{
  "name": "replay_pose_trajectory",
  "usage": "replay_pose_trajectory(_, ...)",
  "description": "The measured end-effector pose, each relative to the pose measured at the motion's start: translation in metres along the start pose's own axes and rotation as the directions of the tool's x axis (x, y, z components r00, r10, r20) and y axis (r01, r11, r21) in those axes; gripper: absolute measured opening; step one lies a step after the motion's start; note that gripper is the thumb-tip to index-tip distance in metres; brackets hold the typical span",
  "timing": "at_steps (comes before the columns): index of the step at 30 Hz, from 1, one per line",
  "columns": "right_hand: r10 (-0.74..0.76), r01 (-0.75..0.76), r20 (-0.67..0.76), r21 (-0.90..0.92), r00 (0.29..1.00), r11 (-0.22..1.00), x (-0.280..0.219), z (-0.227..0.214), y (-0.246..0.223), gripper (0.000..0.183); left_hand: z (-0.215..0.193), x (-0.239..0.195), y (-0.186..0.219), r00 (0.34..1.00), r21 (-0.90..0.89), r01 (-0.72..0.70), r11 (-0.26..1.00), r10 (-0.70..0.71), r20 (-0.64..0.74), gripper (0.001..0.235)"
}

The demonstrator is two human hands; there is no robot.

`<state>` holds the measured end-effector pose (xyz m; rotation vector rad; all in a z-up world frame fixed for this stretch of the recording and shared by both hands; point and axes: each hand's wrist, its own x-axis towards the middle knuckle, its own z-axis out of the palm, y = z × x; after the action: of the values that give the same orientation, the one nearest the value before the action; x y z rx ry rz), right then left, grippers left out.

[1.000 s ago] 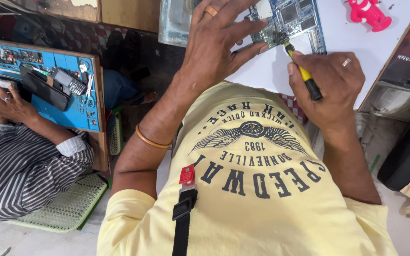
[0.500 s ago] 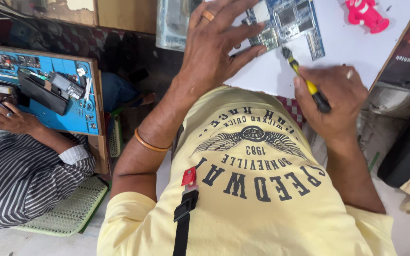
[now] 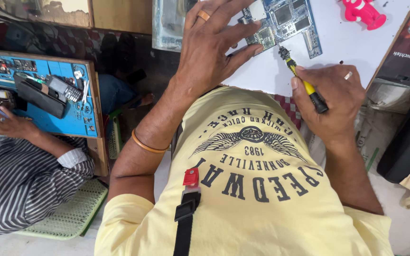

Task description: The person cleans a small blue circuit board with a yellow-handled brush, then picks up a metal device chassis and wipes its interior with a cloth.

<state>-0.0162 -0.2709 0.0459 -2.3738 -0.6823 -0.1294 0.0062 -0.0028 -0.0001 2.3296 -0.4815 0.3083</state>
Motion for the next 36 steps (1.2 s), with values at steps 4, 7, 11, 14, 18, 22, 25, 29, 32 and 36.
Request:
replay_pose_trajectory(4,-0.028,0.028,0.013,0.001,1.0,1.0,0.001,0.002,-0.006,0.008,0.0,-0.009,0.003,0.994,-0.026,0.082,0.996,-0.079,0.073,0.031)
replay_pose_trajectory(7,-0.019,0.019,0.008,0.027,1.0,0.999,0.005,-0.002,-0.003,0.009,-0.002,0.0,0.002,1.0,-0.018,0.013,1.0,-0.013,0.019,0.031)
replay_pose_trajectory(11,0.024,-0.024,-0.003,0.03,1.0,0.999,-0.005,0.004,0.001,0.009,0.002,-0.007,0.0,1.0,0.013,0.021,1.0,-0.021,-0.001,0.031)
replay_pose_trajectory(14,0.003,-0.004,0.009,0.034,1.0,0.999,-0.012,0.004,0.002,0.009,0.001,-0.008,0.0,0.996,-0.035,0.071,0.997,-0.069,0.054,0.033)
replay_pose_trajectory(18,0.049,-0.05,0.01,0.06,0.999,0.997,-0.004,0.005,0.005,0.009,0.001,-0.003,-0.003,0.999,0.013,-0.026,1.0,0.026,-0.032,0.032)
replay_pose_trajectory(22,-0.036,0.037,-0.01,0.044,0.999,0.998,-0.007,0.011,0.006,0.011,0.002,-0.009,0.0,1.0,-0.006,0.016,1.0,-0.016,0.013,0.033)
replay_pose_trajectory(25,-0.052,0.055,-0.053,0.051,0.997,0.997,-0.006,0.012,0.011,0.009,0.004,-0.005,-0.002,0.996,0.018,-0.032,0.999,0.033,-0.077,0.032)
replay_pose_trajectory(29,0.077,-0.049,-0.147,0.185,0.986,0.982,-0.014,0.017,0.016,0.013,0.008,-0.012,-0.004,0.996,-0.006,-0.001,1.0,0.0,-0.091,0.027)
replay_pose_trajectory(32,0.074,-0.049,-0.174,0.146,0.982,0.988,-0.018,0.02,0.017,0.015,0.006,-0.013,-0.002,0.99,0.018,0.003,1.0,0.0,-0.138,0.018)
replay_pose_trajectory(36,-0.049,0.056,-0.172,0.031,0.984,0.998,-0.018,0.021,0.015,0.012,-0.006,-0.017,0.004,0.992,0.139,-0.01,0.99,0.028,-0.122,0.022)
